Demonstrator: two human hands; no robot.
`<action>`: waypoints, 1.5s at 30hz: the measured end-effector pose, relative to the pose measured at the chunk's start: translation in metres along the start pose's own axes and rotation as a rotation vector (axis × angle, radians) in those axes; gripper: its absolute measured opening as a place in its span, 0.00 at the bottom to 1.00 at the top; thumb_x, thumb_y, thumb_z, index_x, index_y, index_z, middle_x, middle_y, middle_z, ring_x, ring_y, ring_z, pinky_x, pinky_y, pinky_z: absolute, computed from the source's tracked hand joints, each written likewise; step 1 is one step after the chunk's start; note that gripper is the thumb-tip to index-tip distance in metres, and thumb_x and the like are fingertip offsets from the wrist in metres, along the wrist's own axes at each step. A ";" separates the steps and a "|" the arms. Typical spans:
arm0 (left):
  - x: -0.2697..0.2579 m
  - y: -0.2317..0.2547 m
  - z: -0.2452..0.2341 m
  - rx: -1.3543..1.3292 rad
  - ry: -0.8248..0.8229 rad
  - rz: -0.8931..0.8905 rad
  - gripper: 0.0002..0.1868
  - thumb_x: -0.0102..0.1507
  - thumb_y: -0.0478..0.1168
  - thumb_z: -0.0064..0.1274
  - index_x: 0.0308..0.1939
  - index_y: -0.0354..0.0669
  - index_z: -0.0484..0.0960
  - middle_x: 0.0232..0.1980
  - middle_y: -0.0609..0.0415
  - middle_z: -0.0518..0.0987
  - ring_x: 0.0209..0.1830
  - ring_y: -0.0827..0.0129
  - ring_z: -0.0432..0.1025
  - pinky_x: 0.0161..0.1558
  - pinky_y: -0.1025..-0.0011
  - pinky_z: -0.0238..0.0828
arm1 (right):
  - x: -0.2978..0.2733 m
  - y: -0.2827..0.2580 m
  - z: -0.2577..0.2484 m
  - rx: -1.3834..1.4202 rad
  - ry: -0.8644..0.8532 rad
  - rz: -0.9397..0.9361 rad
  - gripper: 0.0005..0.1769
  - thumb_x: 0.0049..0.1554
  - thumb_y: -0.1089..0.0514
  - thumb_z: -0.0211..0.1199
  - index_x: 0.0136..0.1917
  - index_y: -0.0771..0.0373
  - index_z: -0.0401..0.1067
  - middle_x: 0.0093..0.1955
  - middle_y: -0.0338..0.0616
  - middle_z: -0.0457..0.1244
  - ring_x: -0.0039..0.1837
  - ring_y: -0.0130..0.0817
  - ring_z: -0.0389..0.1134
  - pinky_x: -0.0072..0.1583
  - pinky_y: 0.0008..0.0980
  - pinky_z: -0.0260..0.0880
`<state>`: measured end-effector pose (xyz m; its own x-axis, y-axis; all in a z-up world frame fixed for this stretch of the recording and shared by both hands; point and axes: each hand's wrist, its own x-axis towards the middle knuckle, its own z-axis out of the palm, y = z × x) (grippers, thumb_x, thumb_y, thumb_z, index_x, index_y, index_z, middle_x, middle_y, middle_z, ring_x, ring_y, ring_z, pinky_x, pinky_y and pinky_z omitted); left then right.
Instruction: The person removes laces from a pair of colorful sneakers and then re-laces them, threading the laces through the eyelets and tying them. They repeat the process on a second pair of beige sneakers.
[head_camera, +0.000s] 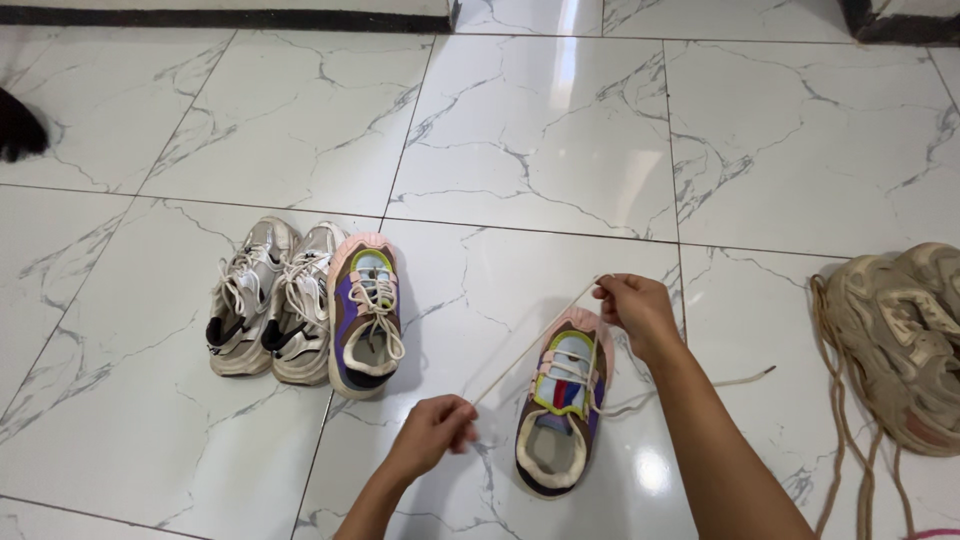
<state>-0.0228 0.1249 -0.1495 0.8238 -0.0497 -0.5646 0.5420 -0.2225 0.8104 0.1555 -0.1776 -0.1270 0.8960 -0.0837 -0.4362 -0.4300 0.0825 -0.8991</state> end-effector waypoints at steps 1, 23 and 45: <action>0.006 0.002 0.005 -0.110 -0.038 -0.022 0.16 0.69 0.45 0.47 0.45 0.36 0.83 0.38 0.51 0.86 0.36 0.68 0.79 0.43 0.70 0.76 | -0.004 0.002 0.005 -0.275 0.052 -0.204 0.17 0.56 0.57 0.67 0.55 0.72 0.75 0.43 0.48 0.67 0.37 0.29 0.65 0.41 0.30 0.69; 0.035 0.029 0.093 -0.236 0.274 0.003 0.14 0.62 0.46 0.60 0.41 0.36 0.84 0.36 0.57 0.82 0.33 0.74 0.73 0.38 0.74 0.71 | -0.050 0.044 0.036 -0.463 -0.308 -0.013 0.13 0.52 0.59 0.70 0.50 0.66 0.80 0.42 0.39 0.73 0.45 0.25 0.72 0.49 0.27 0.72; 0.011 0.041 0.111 0.084 0.560 0.328 0.07 0.61 0.37 0.53 0.40 0.39 0.82 0.41 0.52 0.80 0.31 0.66 0.77 0.37 0.68 0.75 | -0.049 0.016 0.043 -0.979 -0.491 -0.180 0.10 0.50 0.53 0.72 0.43 0.61 0.84 0.43 0.41 0.73 0.46 0.31 0.74 0.52 0.33 0.72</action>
<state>-0.0103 0.0073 -0.1398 0.9186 0.3812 -0.1045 0.2513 -0.3590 0.8989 0.1095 -0.1298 -0.1188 0.8078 0.4043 -0.4290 0.0025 -0.7300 -0.6834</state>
